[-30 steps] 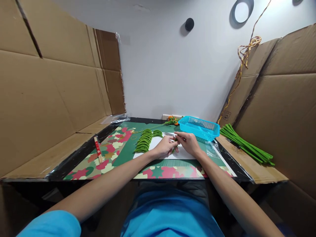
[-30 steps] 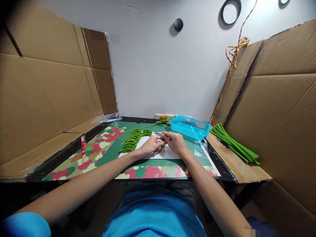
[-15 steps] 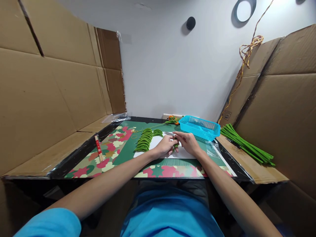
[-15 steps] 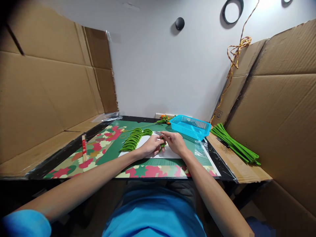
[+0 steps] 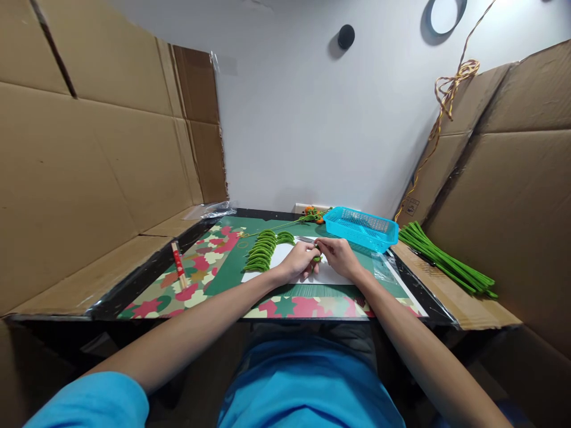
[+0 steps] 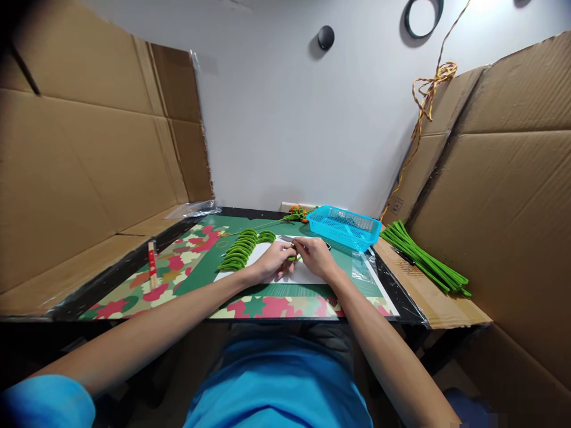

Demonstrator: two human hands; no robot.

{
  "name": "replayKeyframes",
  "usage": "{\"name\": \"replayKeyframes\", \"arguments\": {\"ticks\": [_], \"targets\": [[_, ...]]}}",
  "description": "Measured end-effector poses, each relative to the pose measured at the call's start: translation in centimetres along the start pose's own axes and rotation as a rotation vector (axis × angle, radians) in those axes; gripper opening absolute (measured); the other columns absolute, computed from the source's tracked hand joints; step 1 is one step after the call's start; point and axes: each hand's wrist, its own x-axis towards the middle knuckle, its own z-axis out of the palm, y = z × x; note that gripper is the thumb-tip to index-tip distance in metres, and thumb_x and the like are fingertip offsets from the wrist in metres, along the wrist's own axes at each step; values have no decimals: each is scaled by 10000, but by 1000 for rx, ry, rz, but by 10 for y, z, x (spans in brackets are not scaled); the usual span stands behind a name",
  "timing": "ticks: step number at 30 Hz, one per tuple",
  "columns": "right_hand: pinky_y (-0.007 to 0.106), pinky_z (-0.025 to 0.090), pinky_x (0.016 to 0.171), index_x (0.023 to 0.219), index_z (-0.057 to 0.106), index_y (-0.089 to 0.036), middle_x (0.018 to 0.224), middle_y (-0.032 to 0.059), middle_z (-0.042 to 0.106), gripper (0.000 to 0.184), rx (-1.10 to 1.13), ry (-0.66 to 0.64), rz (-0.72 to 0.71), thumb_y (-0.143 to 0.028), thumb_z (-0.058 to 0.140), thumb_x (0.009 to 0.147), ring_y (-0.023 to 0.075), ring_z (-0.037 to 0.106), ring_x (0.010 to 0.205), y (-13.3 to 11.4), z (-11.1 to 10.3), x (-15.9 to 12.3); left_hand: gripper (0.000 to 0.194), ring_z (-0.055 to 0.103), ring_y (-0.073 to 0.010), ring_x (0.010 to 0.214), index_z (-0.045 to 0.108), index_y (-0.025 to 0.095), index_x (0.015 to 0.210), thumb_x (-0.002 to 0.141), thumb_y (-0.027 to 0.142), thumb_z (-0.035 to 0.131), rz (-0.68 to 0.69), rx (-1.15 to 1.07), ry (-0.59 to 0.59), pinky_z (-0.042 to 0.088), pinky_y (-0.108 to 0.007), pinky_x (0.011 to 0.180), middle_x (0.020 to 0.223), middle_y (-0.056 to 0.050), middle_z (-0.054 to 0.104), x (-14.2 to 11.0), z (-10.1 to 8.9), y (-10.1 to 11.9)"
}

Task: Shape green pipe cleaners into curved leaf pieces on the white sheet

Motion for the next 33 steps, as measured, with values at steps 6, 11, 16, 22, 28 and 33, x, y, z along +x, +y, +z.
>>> {"name": "replayKeyframes", "arguments": {"ticks": [6, 11, 16, 22, 28, 33], "targets": [[251, 425, 603, 1083, 765, -220, 851, 38, 783, 253, 1, 63, 45, -346, 556, 1017, 162, 620, 610, 7, 2, 1, 154, 419, -94, 235, 561, 179, 760, 886, 262, 529, 3, 15, 13, 257, -183, 254, 505, -20, 652, -2, 1, 3], [256, 419, 589, 1016, 728, -217, 863, 29, 767, 193, -40, 132, 24, -347, 587, 996, 145, 597, 566, 3, -1, 0, 153, 427, -98, 232, 560, 176, 788, 901, 280, 565, -1, -16, 9, 259, -185, 255, 506, -8, 633, -3, 2, 5], [263, 426, 606, 934, 730, -208, 828, 36, 764, 185, -71, 169, 4, -328, 597, 983, 149, 604, 581, 1, -2, 0, 218, 464, -102, 250, 560, 169, 796, 936, 331, 599, -3, -39, -11, 274, -179, 262, 519, -16, 644, -6, 3, 8], [262, 412, 601, 920, 732, -208, 786, 22, 750, 155, -75, 151, 11, -313, 628, 967, 146, 586, 572, 3, -3, 1, 318, 517, -105, 264, 581, 137, 748, 984, 350, 568, -40, -2, -5, 260, -173, 256, 551, -56, 678, -11, 2, 12], [264, 428, 619, 951, 697, -210, 888, 33, 755, 171, -71, 154, 16, -340, 594, 991, 148, 594, 602, 0, -4, 1, 272, 577, -144, 297, 614, 124, 910, 958, 391, 632, -14, -7, -1, 287, -183, 250, 621, -56, 709, -11, 3, 13], [264, 424, 637, 930, 693, -221, 847, 25, 750, 145, -112, 120, 3, -290, 581, 991, 155, 599, 618, 0, -3, -1, 276, 610, -163, 325, 614, 117, 1077, 928, 343, 662, -13, 11, -16, 333, -182, 271, 648, -66, 731, -12, 3, 15]]}}
